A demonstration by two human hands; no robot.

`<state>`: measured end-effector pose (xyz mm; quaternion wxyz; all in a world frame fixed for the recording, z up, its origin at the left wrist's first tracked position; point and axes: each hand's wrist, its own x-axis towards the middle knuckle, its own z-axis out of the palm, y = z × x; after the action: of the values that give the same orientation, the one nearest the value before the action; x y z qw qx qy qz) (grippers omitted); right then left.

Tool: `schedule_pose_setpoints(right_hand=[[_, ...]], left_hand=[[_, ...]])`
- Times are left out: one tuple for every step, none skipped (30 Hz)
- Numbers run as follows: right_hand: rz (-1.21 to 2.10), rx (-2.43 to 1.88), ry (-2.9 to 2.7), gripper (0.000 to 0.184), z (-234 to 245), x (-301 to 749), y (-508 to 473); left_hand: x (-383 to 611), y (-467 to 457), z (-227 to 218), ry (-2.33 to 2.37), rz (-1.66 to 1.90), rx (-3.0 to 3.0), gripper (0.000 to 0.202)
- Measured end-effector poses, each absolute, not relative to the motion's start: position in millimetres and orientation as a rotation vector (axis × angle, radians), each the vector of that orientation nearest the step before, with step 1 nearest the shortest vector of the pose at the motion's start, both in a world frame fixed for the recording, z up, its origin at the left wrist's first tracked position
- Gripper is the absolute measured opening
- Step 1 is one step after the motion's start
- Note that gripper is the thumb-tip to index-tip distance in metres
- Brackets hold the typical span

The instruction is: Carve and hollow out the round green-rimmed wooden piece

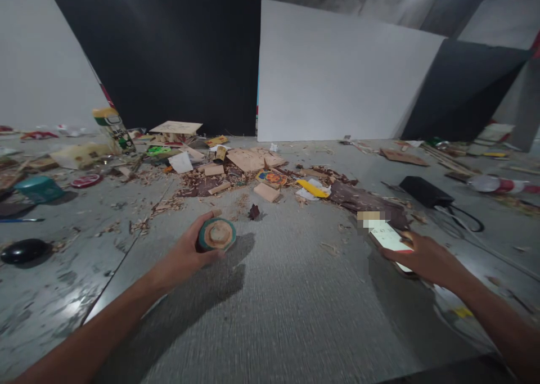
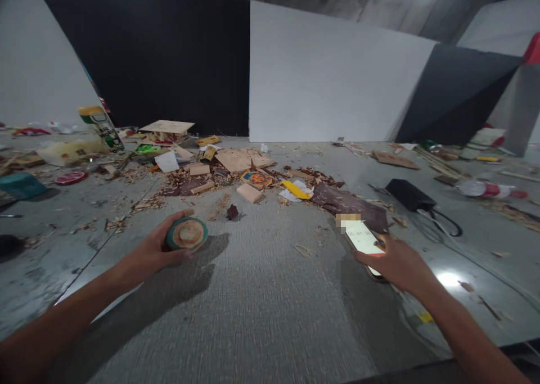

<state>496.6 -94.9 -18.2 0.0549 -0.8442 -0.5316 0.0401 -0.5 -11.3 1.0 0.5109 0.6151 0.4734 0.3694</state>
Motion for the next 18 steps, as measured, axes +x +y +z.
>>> schedule_pose_setpoints(right_hand=[[0.135,-2.562,-1.606,0.073,-16,495,-95],[0.148,-2.561,-1.598,0.073,-14,493,-96],[0.161,-2.559,-1.595,0.074,-12,492,-96],[0.169,-2.555,-1.596,0.075,-11,491,-96],[0.177,-2.549,-1.601,0.075,-11,490,-96],[0.176,-2.541,-1.604,0.075,-11,490,-96],[0.170,-2.535,-1.602,0.073,-11,490,-96],[0.169,-2.531,-1.603,0.072,-11,490,-96],[0.163,-2.532,-1.596,0.070,-12,490,-96],[0.159,-2.535,-1.589,0.069,-12,490,-96],[0.159,-2.537,-1.587,0.069,-13,491,-96],[0.163,-2.537,-1.592,0.070,-15,492,-96],[0.166,-2.538,-1.599,0.071,-16,494,-96],[0.168,-2.542,-1.606,0.073,-17,495,-96],[0.169,-2.550,-1.610,0.074,-18,497,-96],[0.170,-2.560,-1.613,0.075,-19,498,-95],[0.165,-2.572,-1.609,0.077,-19,500,-95],[0.165,-2.582,-1.609,0.078,-20,501,-95]], left_hand=[[0,-12,0,1.130,0.882,1.472,0.085],[0,-12,-1,1.118,0.873,1.457,0.083],[1,-13,-2,1.104,0.865,1.436,0.082],[2,-14,-3,1.092,0.863,1.409,0.081],[3,-15,-4,1.085,0.865,1.380,0.080],[4,-16,-4,1.085,0.868,1.353,0.079],[5,-16,-4,1.091,0.874,1.333,0.077],[5,-17,-4,1.098,0.873,1.322,0.076],[6,-17,-4,1.099,0.864,1.319,0.074],[6,-16,-4,1.094,0.852,1.324,0.072],[6,-16,-4,1.083,0.841,1.332,0.070],[6,-15,-5,1.070,0.833,1.340,0.068],[6,-15,-5,1.060,0.827,1.345,0.067],[6,-15,-5,1.054,0.824,1.346,0.065],[6,-15,-5,1.053,0.823,1.347,0.064],[6,-15,-4,1.055,0.821,1.350,0.064],[7,-16,-4,1.059,0.818,1.354,0.063],[7,-17,-3,1.063,0.817,1.358,0.063]])
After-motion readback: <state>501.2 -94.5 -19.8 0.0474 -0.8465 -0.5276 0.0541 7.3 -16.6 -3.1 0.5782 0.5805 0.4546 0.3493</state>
